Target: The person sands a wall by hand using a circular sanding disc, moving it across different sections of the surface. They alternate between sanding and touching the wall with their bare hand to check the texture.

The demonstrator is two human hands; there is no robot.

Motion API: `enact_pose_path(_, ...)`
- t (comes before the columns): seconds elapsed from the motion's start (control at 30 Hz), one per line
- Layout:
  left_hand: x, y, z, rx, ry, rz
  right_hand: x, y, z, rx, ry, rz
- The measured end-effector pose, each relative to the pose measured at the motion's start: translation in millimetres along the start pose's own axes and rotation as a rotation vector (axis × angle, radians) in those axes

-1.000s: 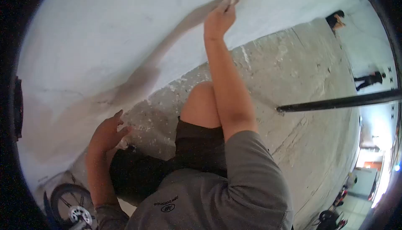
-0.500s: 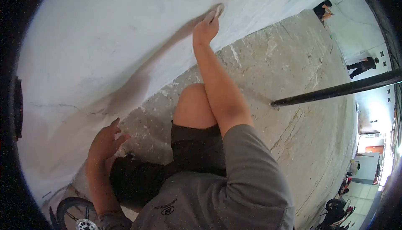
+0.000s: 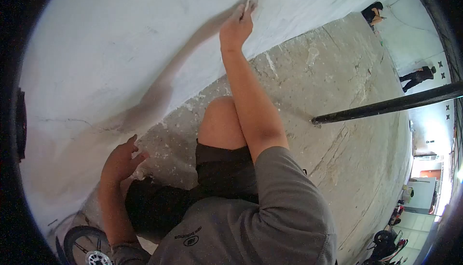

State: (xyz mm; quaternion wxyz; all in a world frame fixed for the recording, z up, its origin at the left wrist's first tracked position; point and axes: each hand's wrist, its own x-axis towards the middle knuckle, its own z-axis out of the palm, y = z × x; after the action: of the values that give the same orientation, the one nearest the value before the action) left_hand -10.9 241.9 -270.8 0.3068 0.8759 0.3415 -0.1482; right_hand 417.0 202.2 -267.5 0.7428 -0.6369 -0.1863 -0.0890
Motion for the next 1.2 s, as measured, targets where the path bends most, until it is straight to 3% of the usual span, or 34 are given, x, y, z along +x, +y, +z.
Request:
enact_pose_path(0.17,-2,-2,2,-0.002,-0.016,-0.002,6,15,-8,-0.199,0.028,-0.355)
enact_pose_path(0.27,0,-8,3,-0.017,-0.015,0.0,12,33,-12,-0.257,0.104,-0.26)
enact_pose_path(0.37,-1,-9,3,0.033,-0.018,-0.005,12,15,-10,-0.44,-0.067,-0.544)
enact_pose_path(0.47,-2,-12,9,0.009,0.031,0.082,18,35,-6,-0.34,0.006,-0.373)
enact_pose_path(0.5,-3,-13,11,0.037,0.061,0.108,43,67,-11,-0.771,0.091,-0.645)
enact_pose_path(0.57,-7,-10,7,0.028,0.043,0.059,17,20,-1,-0.258,0.137,-0.217)
enact_pose_path(0.63,-5,-10,7,0.016,0.013,0.037,6,5,9,-0.185,0.116,-0.258)
enact_pose_path(0.73,-2,-18,10,0.059,0.007,0.058,4,3,11,-0.23,0.094,-0.547)
enact_pose_path(0.8,-1,-20,14,0.076,0.071,0.077,20,21,-1,-0.282,0.081,-0.248)
enact_pose_path(0.87,-4,-21,14,0.081,0.079,0.052,42,49,-12,-0.174,0.006,-0.199)
enact_pose_path(0.93,-4,-23,14,0.124,0.095,0.024,-6,8,-4,-0.072,-0.03,-0.082)
enact_pose_path(1.03,-3,-24,14,0.132,0.108,0.047,31,42,1,0.19,0.064,-0.087)
enact_pose_path(1.2,-6,-14,5,0.089,0.066,0.007,14,28,-5,0.21,0.066,0.03)
